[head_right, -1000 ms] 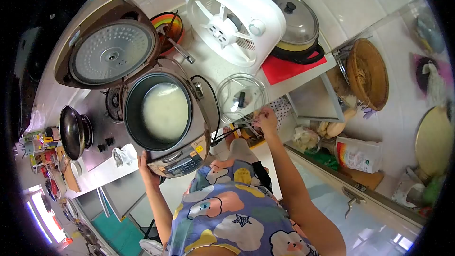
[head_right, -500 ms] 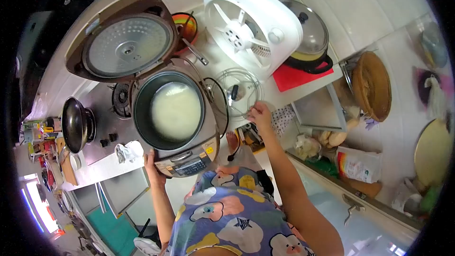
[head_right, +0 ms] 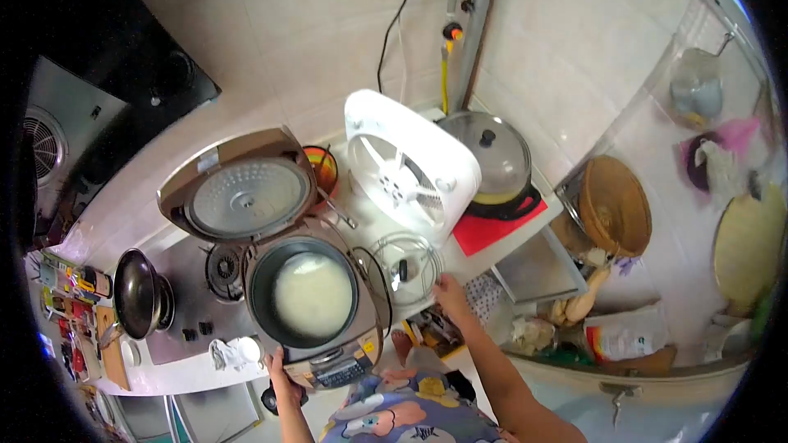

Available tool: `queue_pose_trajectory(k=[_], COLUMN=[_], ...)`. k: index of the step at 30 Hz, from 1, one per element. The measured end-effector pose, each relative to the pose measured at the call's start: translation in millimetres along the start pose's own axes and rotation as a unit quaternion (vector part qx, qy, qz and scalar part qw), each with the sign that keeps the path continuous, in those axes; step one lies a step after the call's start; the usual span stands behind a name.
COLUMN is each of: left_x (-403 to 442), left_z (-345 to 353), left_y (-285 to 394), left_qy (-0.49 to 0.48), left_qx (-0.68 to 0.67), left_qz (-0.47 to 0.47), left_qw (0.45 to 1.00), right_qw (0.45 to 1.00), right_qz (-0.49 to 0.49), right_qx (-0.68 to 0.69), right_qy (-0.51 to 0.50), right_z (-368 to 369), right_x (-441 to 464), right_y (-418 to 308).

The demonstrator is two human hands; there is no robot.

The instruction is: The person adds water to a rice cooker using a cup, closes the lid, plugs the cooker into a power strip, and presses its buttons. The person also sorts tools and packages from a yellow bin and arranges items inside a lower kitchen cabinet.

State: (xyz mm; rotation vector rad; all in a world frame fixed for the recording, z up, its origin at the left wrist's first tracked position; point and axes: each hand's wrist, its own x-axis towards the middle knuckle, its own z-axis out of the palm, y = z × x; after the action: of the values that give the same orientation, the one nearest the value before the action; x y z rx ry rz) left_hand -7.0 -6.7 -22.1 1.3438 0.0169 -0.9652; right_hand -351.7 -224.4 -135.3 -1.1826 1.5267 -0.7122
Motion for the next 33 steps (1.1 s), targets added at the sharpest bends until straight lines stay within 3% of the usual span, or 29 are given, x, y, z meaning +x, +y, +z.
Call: queue_pose_trajectory(k=[1, 2, 4, 5, 9, 11, 13, 16, 19, 22, 25, 28, 33], left_x=[-1, -6, -4, -5, -6, -4, -5, -6, -7, -4, -2, 0, 0], left_z=[3, 6, 2, 5, 5, 1, 1, 3, 3, -1, -4, -8, -7], left_y=[4, 8, 5, 7, 9, 7, 8, 9, 10, 7, 5, 2, 2], left_qy=[0.0, 0.003, 0.021, 0.003, -0.014, -0.011, -0.013, -0.004, -0.015, -0.025, -0.031, -0.009, -0.004], left_qx=[0.002, 0.009, 0.006, 0.006, 0.019, 0.023, 0.024, 0.025, 0.02, 0.019, 0.026, 0.04, 0.047], left_qz=[0.0, -0.008, -0.025, -0.02, -0.009, -0.008, -0.01, -0.015, -0.013, -0.012, -0.014, -0.021, -0.024], left_qw=[1.0, 1.0, 0.999, 1.0, 1.0, 1.0, 1.0, 1.0, 1.0, 0.999, 0.999, 0.999, 0.999], right_qw=[0.958, 0.948, 0.957, 0.955, 0.968, 0.898, 0.734, 0.782, 0.746, 0.757, 0.701, 0.718, 0.698], right_qz=[-0.098, -0.17, -0.198, -0.198, -0.196, -0.345, -0.536, -0.478, -0.511, -0.5, -0.55, -0.522, -0.538], right_qx=[-0.255, -0.221, -0.088, -0.087, 0.03, -0.098, -0.214, -0.288, -0.334, -0.33, -0.352, -0.366, -0.407], right_qy=[0.084, 0.156, 0.193, 0.204, 0.152, 0.254, 0.358, 0.276, 0.266, 0.26, 0.286, 0.281, 0.24], right_z=[-2, -1, -3, -5, -18, -29, -40, -49, -53, -52, -51, -53, -62], right_x=[6, 4, -12, -15, -15, -14, -9, -2, 16, 14, 15, 19, 13], right_y=[8, 9, -60, -89, -175, -207, -248, -266, -266, -265, -268, -267, -271])
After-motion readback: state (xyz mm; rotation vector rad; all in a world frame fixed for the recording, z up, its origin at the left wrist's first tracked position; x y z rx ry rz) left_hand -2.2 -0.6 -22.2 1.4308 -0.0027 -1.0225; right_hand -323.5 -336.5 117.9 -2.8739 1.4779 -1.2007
